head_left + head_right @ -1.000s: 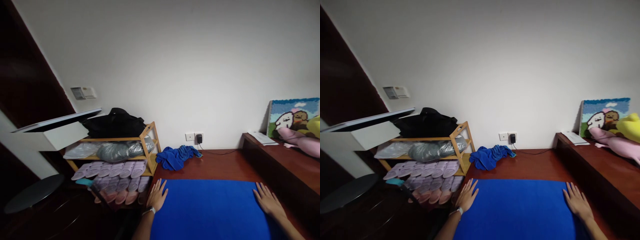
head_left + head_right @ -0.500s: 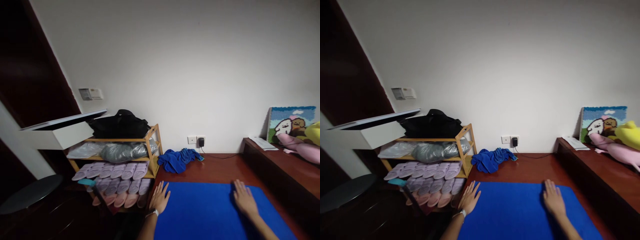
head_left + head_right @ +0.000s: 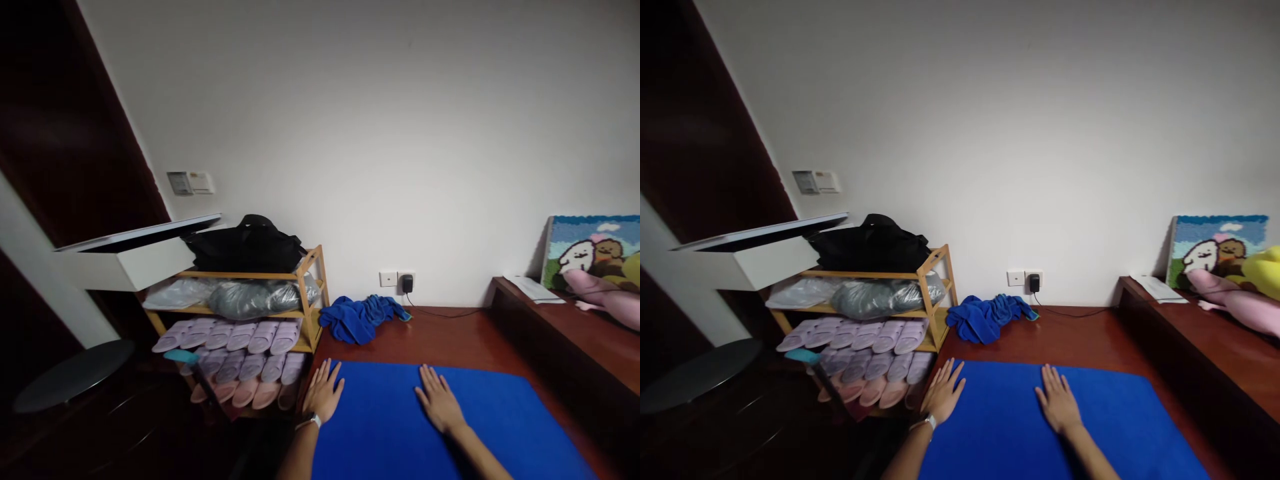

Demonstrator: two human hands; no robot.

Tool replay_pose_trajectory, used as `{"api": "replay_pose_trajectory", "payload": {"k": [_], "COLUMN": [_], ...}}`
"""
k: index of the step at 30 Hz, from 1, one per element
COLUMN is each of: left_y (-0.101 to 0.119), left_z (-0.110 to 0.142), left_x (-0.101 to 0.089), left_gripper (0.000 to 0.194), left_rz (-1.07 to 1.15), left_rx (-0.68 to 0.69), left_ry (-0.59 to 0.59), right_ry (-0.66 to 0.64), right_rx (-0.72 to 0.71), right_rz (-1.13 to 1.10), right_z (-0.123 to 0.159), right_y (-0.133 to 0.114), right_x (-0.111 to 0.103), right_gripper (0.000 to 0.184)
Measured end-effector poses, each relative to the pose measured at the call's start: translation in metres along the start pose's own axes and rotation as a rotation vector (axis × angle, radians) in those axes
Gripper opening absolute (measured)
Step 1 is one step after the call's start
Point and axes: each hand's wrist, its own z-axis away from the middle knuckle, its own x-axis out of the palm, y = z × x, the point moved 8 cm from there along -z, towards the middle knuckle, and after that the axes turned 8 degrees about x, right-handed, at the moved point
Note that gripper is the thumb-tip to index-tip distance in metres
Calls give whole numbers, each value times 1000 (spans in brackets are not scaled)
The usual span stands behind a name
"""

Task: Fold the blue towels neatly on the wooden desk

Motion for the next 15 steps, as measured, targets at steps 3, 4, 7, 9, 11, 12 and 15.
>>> {"api": "replay_pose_trajectory", "payload": {"k": [3,4,7,9,11,12,15], "left_y": [-1,-2,-3,-4,-4,-3,-3], "left_z": [-1,-1,-2,-2,-3,-3,-3], "left_x": [2,2,3,2,1,1,1], "left_gripper": [59,59,59,58,57,58,60], "left_rz": [-1,-2,2,6,2,-4,-25], "left_rx": [4,5,7,5,8,10,10], "left_ry": [10,12,21,27,23,15,-5], "right_ry": [5,12,90,116,123,129,151], "right_rx": [215,285,419,447,441,429,425], "right_rz": [113,137,159,161,162,163,166], "right_z": [4,7,20,26,29,29,28], "right_y": [125,166,262,295,306,306,299], "right_x": [-12,-17,-32,-33,-30,-28,-29], "right_gripper": [81,81,80,81,82,82,81]}}
